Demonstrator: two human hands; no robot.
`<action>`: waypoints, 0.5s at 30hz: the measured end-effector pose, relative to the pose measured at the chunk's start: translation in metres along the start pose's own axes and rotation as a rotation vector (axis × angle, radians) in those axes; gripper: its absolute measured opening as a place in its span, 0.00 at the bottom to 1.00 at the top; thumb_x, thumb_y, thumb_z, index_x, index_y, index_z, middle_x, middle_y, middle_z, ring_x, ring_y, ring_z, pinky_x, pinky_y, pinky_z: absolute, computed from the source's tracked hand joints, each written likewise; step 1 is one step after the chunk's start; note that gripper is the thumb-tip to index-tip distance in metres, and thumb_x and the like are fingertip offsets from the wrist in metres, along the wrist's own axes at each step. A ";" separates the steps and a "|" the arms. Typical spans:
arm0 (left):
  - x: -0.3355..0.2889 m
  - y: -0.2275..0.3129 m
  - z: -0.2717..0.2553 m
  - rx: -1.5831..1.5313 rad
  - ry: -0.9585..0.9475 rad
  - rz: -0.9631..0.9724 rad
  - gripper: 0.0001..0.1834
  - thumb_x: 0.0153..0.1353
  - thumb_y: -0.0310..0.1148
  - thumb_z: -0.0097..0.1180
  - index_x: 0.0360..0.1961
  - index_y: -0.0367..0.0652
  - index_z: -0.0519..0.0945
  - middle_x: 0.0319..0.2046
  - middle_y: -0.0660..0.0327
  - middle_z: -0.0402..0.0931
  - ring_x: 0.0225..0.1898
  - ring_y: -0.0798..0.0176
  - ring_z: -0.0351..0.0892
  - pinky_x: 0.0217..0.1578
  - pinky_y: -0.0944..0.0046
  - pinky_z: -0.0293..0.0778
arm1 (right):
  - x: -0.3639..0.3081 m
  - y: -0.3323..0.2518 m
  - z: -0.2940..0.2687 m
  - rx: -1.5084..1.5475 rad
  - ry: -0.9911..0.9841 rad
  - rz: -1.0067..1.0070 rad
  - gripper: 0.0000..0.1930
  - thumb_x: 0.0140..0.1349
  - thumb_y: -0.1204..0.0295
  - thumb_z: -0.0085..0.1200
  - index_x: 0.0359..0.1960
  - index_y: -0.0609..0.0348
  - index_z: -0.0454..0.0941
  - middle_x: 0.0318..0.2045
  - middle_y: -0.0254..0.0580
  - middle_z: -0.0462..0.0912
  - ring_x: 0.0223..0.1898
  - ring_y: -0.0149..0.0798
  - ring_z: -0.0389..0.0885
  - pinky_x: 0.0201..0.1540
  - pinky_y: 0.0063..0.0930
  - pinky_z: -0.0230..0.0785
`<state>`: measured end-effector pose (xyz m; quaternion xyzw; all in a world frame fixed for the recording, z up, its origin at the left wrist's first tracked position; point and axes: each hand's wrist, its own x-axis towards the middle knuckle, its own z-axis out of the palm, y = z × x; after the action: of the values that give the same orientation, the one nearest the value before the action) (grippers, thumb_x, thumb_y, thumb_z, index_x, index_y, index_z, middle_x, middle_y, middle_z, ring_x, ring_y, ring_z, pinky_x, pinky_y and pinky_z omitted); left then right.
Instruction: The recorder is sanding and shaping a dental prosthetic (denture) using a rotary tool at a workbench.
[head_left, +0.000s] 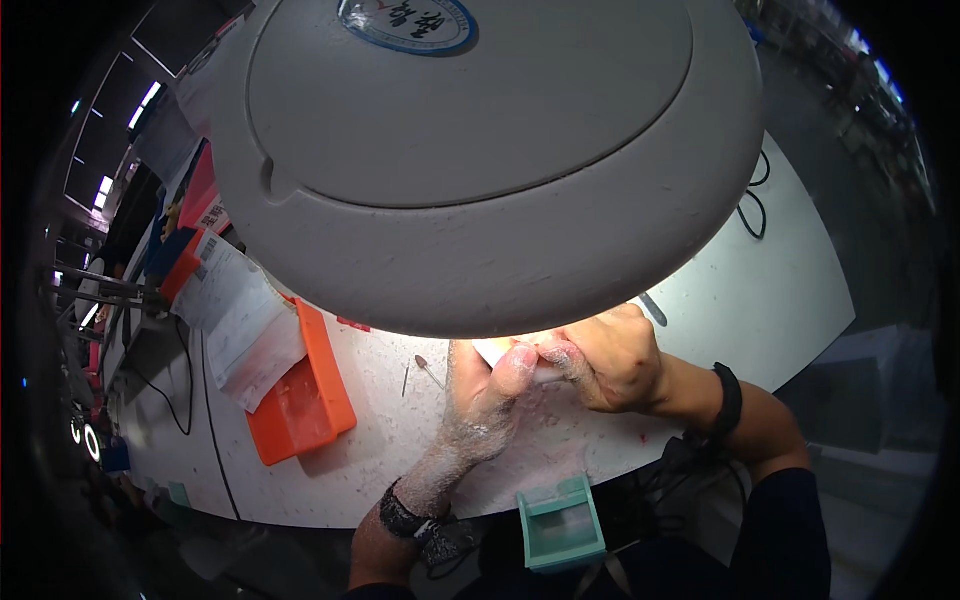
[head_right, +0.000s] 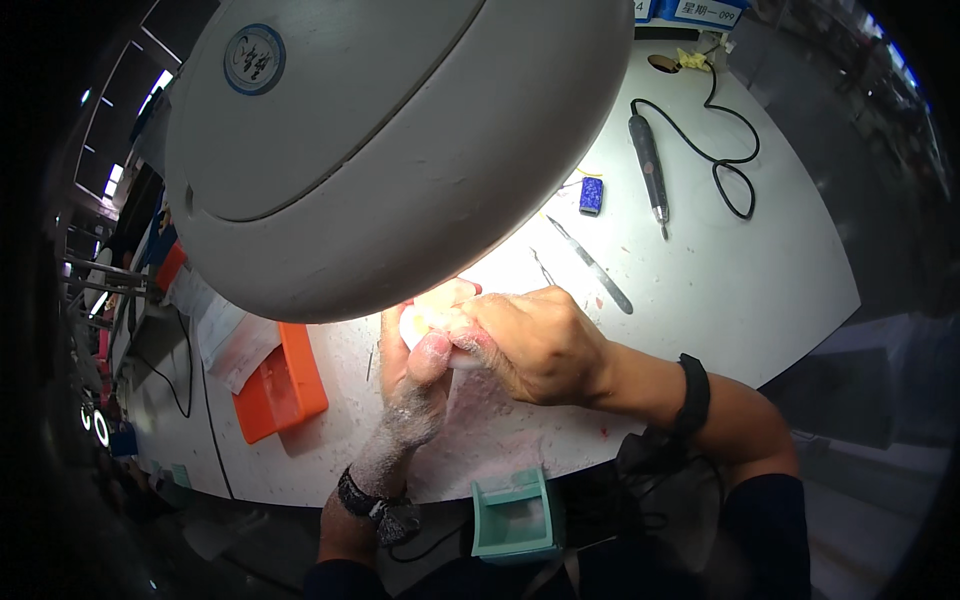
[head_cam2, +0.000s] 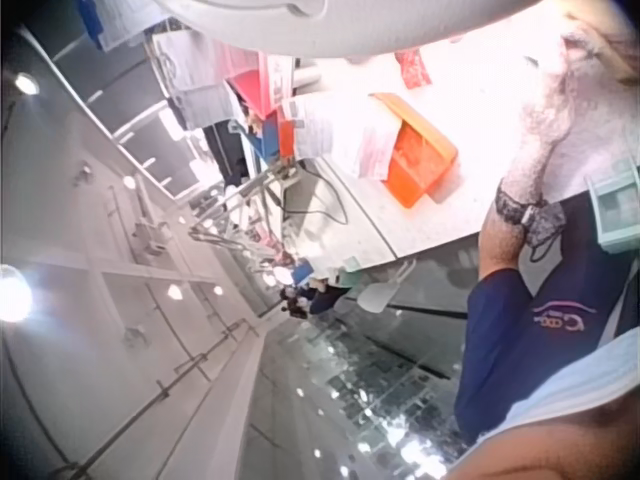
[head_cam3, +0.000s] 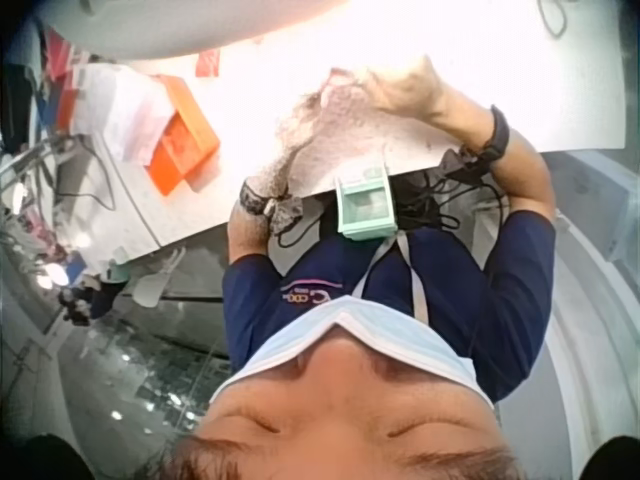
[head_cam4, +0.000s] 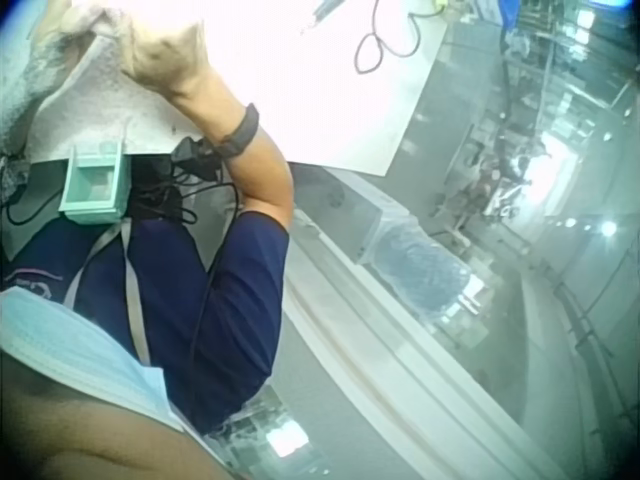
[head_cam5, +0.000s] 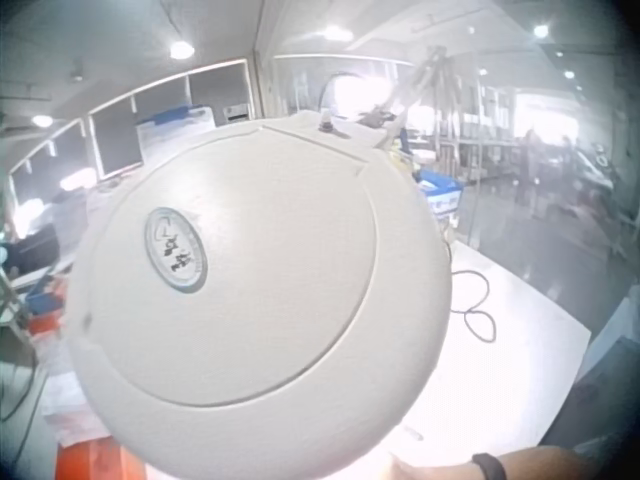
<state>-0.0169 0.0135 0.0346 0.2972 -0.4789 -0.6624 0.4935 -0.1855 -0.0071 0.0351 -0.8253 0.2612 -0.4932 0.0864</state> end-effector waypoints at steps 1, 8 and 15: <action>0.000 0.000 0.001 0.003 0.019 -0.007 0.36 0.58 0.43 0.57 0.60 0.34 0.56 0.52 0.49 0.67 0.55 0.57 0.69 0.58 0.56 0.66 | 0.001 -0.001 0.000 -0.001 -0.004 -0.002 0.05 0.57 0.76 0.55 0.31 0.68 0.76 0.23 0.48 0.79 0.20 0.42 0.79 0.22 0.30 0.72; 0.003 0.005 0.002 0.050 0.040 0.041 0.24 0.59 0.41 0.51 0.48 0.30 0.71 0.42 0.53 0.74 0.45 0.64 0.73 0.49 0.62 0.69 | 0.007 -0.003 0.002 0.007 0.010 0.015 0.08 0.57 0.74 0.57 0.34 0.67 0.78 0.27 0.47 0.80 0.20 0.41 0.80 0.21 0.27 0.72; 0.004 -0.010 -0.004 0.150 0.223 0.282 0.26 0.54 0.33 0.58 0.51 0.30 0.67 0.42 0.54 0.72 0.45 0.60 0.74 0.49 0.58 0.70 | 0.009 0.011 -0.002 0.131 -0.090 0.038 0.09 0.59 0.74 0.54 0.39 0.67 0.79 0.31 0.52 0.82 0.30 0.46 0.83 0.33 0.33 0.75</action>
<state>-0.0180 0.0091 0.0246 0.3346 -0.5062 -0.5123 0.6078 -0.1876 -0.0211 0.0388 -0.8343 0.2396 -0.4697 0.1611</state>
